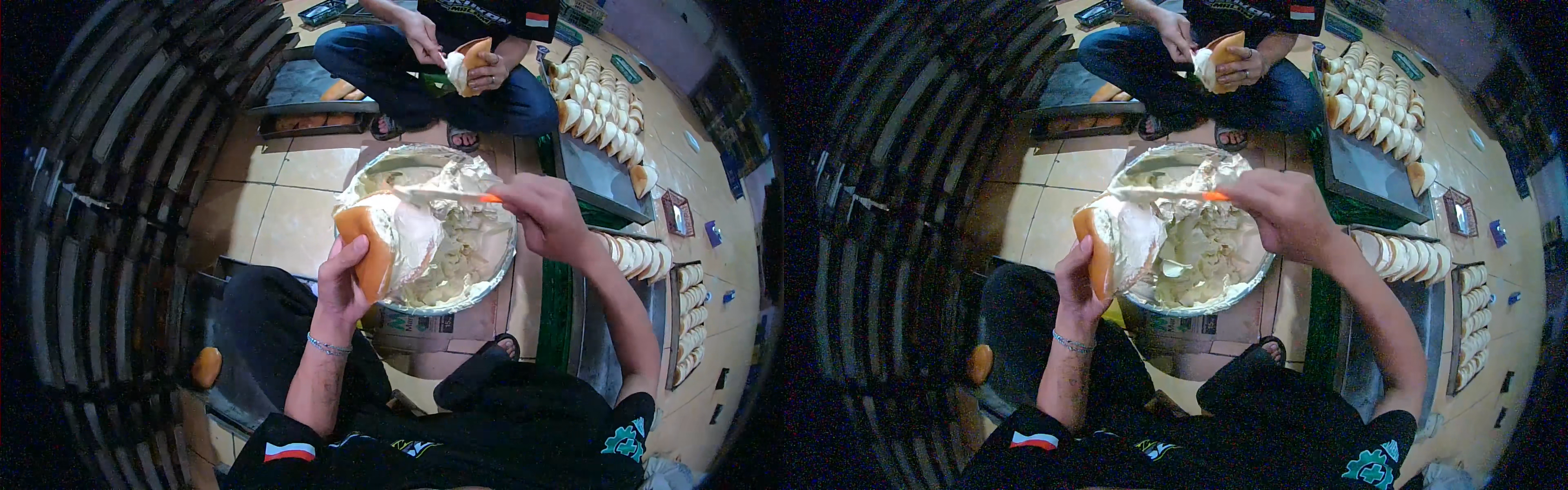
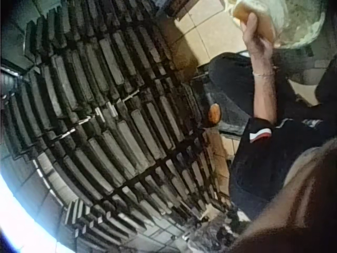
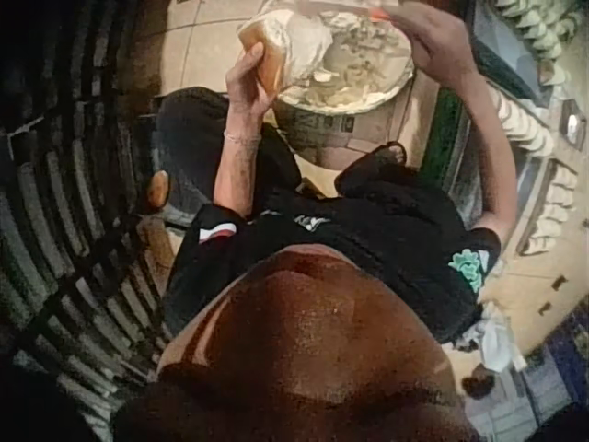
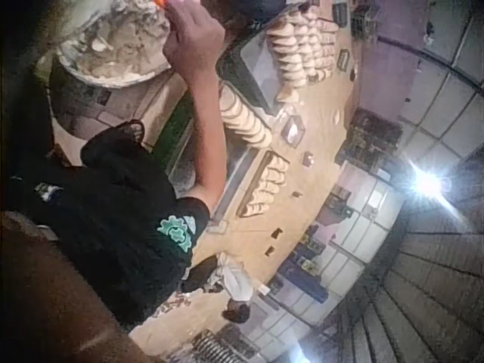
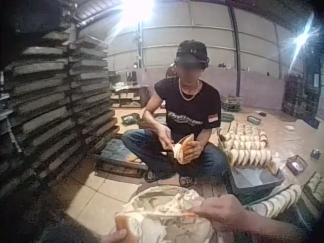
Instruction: The person picks up a bun from a tray, spreads cream on the inside using a spatula, and places the filled bun onto another tray.
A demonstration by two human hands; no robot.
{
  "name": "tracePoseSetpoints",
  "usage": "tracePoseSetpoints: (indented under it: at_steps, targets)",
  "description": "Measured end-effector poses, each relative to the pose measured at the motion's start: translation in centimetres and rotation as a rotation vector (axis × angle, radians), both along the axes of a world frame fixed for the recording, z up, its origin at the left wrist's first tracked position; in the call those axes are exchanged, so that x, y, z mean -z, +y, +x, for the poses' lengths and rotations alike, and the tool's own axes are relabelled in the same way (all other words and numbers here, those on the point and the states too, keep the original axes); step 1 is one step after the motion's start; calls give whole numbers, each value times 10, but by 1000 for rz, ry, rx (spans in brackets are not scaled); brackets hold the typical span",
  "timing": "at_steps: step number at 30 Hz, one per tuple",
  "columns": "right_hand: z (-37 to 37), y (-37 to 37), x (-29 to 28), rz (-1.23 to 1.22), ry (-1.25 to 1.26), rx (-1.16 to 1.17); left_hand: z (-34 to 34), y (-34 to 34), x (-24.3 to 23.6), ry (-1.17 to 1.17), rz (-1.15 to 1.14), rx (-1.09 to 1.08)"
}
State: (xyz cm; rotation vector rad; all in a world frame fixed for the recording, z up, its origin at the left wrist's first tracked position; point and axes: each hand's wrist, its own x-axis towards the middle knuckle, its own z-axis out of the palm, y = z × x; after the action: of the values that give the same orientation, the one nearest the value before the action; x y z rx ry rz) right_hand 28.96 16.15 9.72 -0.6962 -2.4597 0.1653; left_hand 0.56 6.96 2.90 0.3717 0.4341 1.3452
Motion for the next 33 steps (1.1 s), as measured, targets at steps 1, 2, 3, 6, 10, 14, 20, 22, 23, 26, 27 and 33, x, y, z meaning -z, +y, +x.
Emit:
tracePoseSetpoints:
  at_steps: [1,2,3,6,10,14,20,22,23,26,27,33]
  targets:
    - [1,-4,-2,86,-47,8,-1,-1,-1,5,4,-9]
    - [5,-8,-5,83,-47,3,-2,-1,1,5,1,-14]
    - [11,-11,-9,96,-98,3,-3,-1,5,41,-24,-64]
    - [16,-9,-7,106,-72,27,-5,2,13,54,-51,-99]
    - [7,-3,-13,185,-71,56,-4,2,13,64,15,-63]
    - [-2,3,-9,229,-92,31,-2,2,5,101,-7,-71]
    - [5,-13,-11,109,-119,-31,-6,4,9,11,-110,-123]
    - [4,-9,-7,100,-38,-4,-5,5,10,-24,-127,-116]
    - [4,-9,-3,93,42,24,-5,4,9,-26,-129,-112]
    - [-2,-8,11,59,79,23,-6,2,8,-66,-58,-78]
    - [-4,-12,16,61,78,21,-6,3,11,-85,-49,-80]
    - [-3,-31,24,197,34,-44,-8,6,18,-83,-57,-135]
